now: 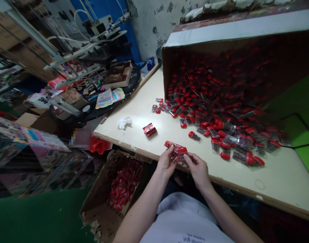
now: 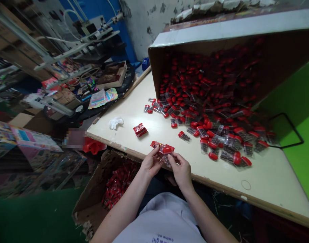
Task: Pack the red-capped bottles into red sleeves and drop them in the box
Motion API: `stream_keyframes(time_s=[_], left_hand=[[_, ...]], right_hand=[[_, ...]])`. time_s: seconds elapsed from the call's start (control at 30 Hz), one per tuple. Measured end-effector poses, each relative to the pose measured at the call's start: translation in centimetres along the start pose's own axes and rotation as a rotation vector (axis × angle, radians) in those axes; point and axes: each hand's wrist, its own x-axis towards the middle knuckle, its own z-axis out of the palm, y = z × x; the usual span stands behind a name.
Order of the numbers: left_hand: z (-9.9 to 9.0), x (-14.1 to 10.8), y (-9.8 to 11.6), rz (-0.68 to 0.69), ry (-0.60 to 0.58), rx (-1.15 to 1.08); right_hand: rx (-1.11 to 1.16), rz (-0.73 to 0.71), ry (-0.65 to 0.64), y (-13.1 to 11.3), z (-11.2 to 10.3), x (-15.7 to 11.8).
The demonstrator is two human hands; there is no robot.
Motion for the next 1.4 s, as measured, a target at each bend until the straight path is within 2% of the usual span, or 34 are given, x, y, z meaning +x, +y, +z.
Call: stream_keyframes(time_s=[0.2, 0.33, 0.47, 0.63, 0.77, 0.87, 0.97, 1.07, 1.2, 1.27, 1.4], left_hand=[[-0.1, 0.0, -0.2, 0.017, 0.002, 0.040], [-0.5, 0.2, -0.7, 0.078, -0.023, 0.083], [-0.7, 0.3, -1.1, 0.114, -0.034, 0.108], [-0.7, 0.2, -1.3, 0.100, -0.113, 0.187], [-0.7, 0.1, -1.0, 0.110, -0.111, 0.247], [-0.7, 0.1, -0.6, 0.105, -0.161, 0.308], [-0.9, 0.1, -0.5, 0.114, -0.200, 0.351], [-1.1, 0.3, -0.9, 0.143, -0.152, 0.362], [-1.6, 0.5, -1.6, 0.191, -0.066, 0.416], [-1.8, 0.5, -1.7, 0.183, -0.082, 0.415], [-1.7, 0.4, -1.4, 0.125, -0.111, 0.351]], right_hand=[[-0.067, -0.033, 0.025, -0.2, -0.2, 0.1], [-0.069, -0.038, 0.013, -0.3, -0.2, 0.0], [-0.079, -0.028, -0.028, -0.2, -0.1, -0.1], [-0.080, -0.022, -0.071, 0.0, -0.1, -0.1], [-0.106, -0.030, -0.114, 0.2, -0.6, 0.2], [-0.118, -0.041, -0.179, 0.3, -1.0, 0.6], [-0.046, 0.030, -0.264, 0.3, -1.2, 1.0], [-0.018, 0.075, -0.271, 0.2, -1.1, 0.9], [-0.166, -0.064, -0.166, 0.1, -0.8, 0.5], [-0.118, -0.021, -0.178, 0.3, -0.6, 0.4], [0.142, 0.180, -0.210, 1.0, 0.1, 0.6]])
